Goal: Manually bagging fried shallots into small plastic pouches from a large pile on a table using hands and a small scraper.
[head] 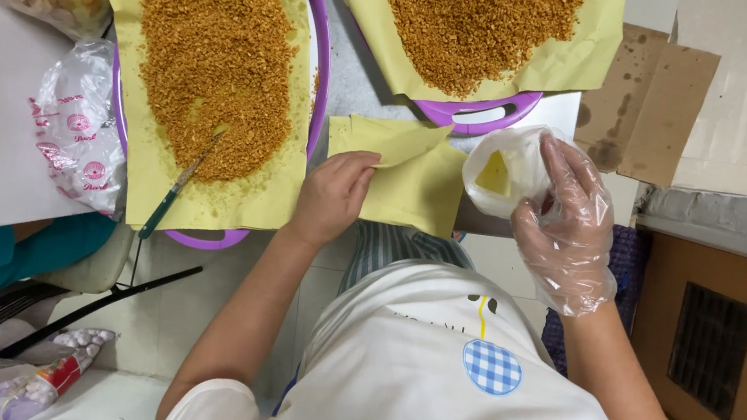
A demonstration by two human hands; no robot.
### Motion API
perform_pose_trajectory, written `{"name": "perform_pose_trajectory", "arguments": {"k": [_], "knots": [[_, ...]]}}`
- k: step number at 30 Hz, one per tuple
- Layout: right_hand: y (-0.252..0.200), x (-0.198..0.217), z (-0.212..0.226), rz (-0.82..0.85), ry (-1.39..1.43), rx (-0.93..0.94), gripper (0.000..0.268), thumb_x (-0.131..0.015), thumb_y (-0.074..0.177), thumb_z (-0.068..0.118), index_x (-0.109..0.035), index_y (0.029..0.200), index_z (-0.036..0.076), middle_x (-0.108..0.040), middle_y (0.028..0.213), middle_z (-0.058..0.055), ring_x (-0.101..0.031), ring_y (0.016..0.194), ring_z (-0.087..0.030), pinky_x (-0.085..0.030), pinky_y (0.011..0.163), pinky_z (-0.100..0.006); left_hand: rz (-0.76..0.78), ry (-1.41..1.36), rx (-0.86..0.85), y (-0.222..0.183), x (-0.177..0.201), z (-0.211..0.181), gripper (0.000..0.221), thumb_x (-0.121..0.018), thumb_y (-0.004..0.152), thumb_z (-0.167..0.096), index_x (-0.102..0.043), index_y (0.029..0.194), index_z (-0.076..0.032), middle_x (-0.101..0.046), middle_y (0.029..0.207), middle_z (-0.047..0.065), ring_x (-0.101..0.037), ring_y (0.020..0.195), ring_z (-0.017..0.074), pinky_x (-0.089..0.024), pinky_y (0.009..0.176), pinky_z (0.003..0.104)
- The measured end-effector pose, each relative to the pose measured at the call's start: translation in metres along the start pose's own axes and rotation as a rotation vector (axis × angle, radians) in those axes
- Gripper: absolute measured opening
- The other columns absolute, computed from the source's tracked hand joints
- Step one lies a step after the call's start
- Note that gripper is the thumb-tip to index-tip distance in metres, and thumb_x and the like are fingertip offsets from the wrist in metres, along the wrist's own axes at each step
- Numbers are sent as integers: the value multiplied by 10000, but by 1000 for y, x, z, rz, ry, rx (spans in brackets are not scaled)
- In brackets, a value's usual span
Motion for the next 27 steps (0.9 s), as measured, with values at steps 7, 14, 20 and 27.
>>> {"name": "perform_pose_trajectory", "arguments": {"k": [7,14,20,27], "knots": [[2,-4,0,-10,-28,4,727,-653,723,-209,-599,1445,-140,-620,1318,-368,-614,1274,-558,-548,1044,-591,-54,-75,323,-7,2,24,196,-583,1099,-187,-719,1227,-125,-766,934,224,-740,940,460,-587,760,549],[-2,-10,-7,-37,-35,-11,733,-656,714,-199,-609,1441,-121,-634,1332,-349,-622,1277,-541,-554,1037,-569,59,-98,618,-26,-7,58,668,-786,876,-83,-518,1480,12,-703,1210,364,-684,1170,518,-585,966,591],[4,-9,0,-33,-120,-64,754,-676,724,-193,-605,1468,-88,-632,1366,-328,-622,1276,-533,-557,1037,-569,-202,-232,412,-29,32,14,235,-778,890,22,-798,1117,-34,-751,986,149,-776,943,354,-640,797,412],[11,-22,7,2,-222,-92,738,-708,720,-199,-624,1444,-91,-647,1340,-327,-658,1214,-537,-587,995,-592,-334,-350,152,-1,83,-84,179,-727,960,43,-815,1103,-17,-800,922,126,-792,820,275,-648,736,371]]}}
Point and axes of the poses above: each hand's wrist, its own y-axis towards the middle knuckle, its own x-axis out of the back of the hand, z = x × y, the point moved 8 cm from there along y, towards the middle knuckle
